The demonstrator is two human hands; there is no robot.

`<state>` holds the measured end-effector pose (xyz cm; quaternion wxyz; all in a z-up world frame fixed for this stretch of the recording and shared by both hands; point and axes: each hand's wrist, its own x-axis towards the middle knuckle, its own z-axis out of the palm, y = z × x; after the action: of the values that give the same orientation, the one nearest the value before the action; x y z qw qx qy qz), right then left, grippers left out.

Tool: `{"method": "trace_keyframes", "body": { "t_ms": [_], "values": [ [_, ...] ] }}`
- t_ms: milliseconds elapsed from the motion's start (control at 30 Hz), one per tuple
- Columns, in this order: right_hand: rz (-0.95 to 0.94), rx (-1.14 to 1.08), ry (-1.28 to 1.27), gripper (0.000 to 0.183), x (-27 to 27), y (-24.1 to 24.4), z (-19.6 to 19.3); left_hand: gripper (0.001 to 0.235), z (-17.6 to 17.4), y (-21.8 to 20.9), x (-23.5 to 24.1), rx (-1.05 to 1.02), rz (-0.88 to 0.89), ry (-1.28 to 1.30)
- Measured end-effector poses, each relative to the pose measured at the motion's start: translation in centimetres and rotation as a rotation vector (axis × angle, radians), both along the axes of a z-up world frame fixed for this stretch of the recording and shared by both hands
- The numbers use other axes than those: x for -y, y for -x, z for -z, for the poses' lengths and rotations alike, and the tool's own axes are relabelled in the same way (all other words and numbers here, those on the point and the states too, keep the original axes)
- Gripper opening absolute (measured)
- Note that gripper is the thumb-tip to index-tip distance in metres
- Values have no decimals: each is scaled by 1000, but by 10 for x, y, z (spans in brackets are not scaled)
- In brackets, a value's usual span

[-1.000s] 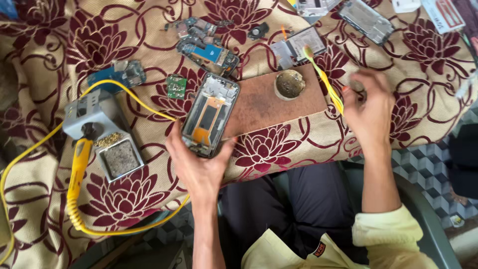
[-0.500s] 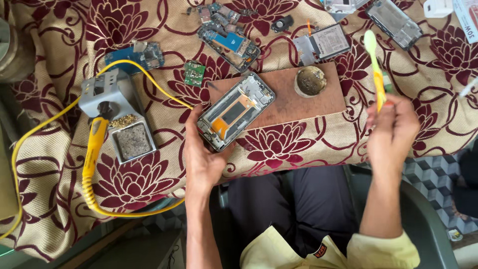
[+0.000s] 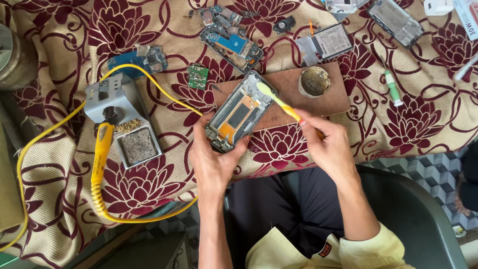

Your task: The person cleans the interior of a disassembled mobile phone using a toothbrush and a small screwdriver. They scrub the edges and internal components, then use the screwdriver to scrape residue from the device's frame.

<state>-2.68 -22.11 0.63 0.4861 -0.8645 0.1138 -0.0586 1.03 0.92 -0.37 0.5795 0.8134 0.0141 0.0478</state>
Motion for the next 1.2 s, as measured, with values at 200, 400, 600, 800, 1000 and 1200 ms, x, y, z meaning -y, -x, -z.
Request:
{"method": "trace_keyframes", "body": {
  "t_ms": [200,400,600,800,1000,1200],
  "values": [
    [48,2,30,30,-1,-8,0,70,3,1,-1,53,3,16],
    [70,-18,75,29,-2,3,-10,69,-3,1,-1,18,-8,42],
    [58,-9,-5,29,-1,-13,6,70,-6,2,-2,27,30,69],
    [-55,41,-23,29,19,7,14,68,-6,1,-11,39,123,141],
    [197,127,-700,17,53,32,45,74,9,-1,-21,1,230,195],
    [-18,366,-297,32,48,15,71,77,6,0,-19,-31,252,150]
  ]
}}
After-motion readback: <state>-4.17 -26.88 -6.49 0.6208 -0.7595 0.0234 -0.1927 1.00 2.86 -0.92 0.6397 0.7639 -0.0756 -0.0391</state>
